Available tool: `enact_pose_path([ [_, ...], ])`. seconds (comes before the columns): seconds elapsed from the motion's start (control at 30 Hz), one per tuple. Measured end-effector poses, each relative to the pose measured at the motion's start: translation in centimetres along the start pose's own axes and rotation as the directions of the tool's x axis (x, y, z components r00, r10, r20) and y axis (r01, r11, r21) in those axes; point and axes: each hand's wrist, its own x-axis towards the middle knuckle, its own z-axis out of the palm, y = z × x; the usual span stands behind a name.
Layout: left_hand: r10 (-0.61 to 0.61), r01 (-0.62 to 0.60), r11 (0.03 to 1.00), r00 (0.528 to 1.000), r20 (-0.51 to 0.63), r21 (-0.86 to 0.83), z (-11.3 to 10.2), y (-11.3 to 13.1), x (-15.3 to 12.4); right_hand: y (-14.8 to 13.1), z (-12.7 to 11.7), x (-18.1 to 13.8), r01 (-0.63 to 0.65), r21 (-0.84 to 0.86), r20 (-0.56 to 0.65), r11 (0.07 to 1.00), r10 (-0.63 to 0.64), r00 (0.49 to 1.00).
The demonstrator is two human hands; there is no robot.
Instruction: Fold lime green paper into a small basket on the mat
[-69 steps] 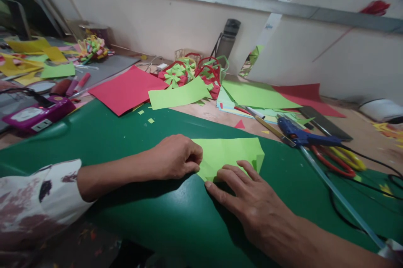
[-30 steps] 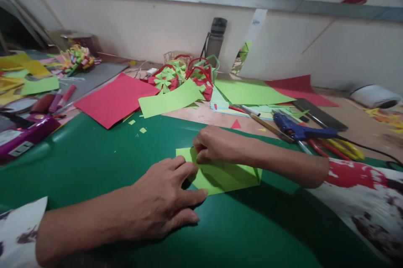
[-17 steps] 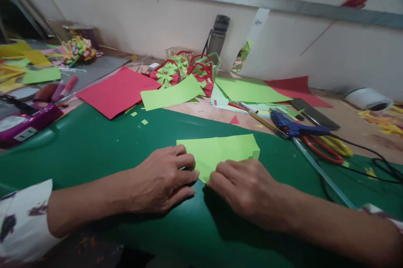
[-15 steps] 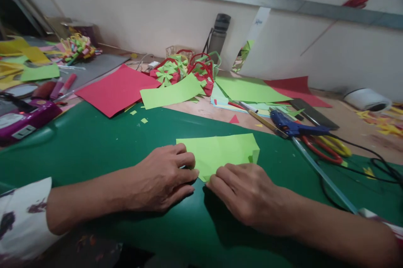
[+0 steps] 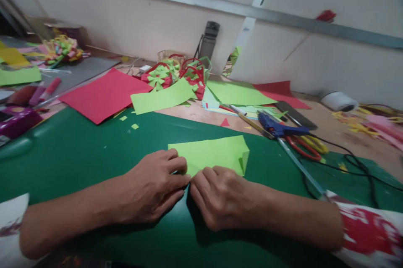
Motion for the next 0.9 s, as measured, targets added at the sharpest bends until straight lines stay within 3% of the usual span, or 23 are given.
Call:
enact_pose_path([
  [0.17, 0.027, -0.029, 0.999, 0.996, -0.083, -0.027, 0.5, -0.4, 0.0, -0.5, -0.3, -0.8, -0.031, 0.051, -0.014, 0.998, 0.032, 0.999],
  [0.27, 0.043, -0.045, 0.999, 0.993, -0.106, -0.017, 0.5, -0.7, 0.3, 0.6, -1.1, -2.5, -0.175, 0.196, 0.043, 0.965, 0.17, 0.985],
  [0.33, 0.055, -0.058, 0.998, 0.989, -0.136, -0.013, 0.5, -0.8, 0.7, 2.2, -1.6, -4.1, -0.363, 0.279, 0.079, 0.889, 0.355, 0.931],
  [0.43, 0.078, -0.086, 0.996, 0.98, -0.18, -0.034, 0.6, -1.0, 1.3, 4.8, -2.2, -7.1, -0.608, 0.418, 0.16, 0.675, 0.604, 0.781],
  [0.53, 0.092, -0.105, 0.992, 0.979, -0.179, -0.068, 0.9, -1.1, 1.9, 5.7, -2.4, -9.5, -0.666, 0.55, 0.329, 0.503, 0.603, 0.727],
  [0.63, 0.072, -0.083, 0.995, 0.983, -0.167, -0.059, 1.2, -1.3, 2.2, 5.0, -2.4, -10.8, -0.664, 0.598, 0.449, 0.449, 0.499, 0.741],
  [0.7, 0.077, -0.081, 0.996, 0.987, -0.144, -0.023, 1.2, -1.4, 2.6, 4.6, -2.2, -11.1, -0.658, 0.598, 0.473, 0.458, 0.461, 0.751],
  [0.9, 0.067, -0.063, 0.995, 0.997, -0.049, 0.072, 0.6, -0.9, 3.8, 5.0, -1.1, -11.6, -0.665, 0.624, 0.441, 0.409, 0.519, 0.733],
])
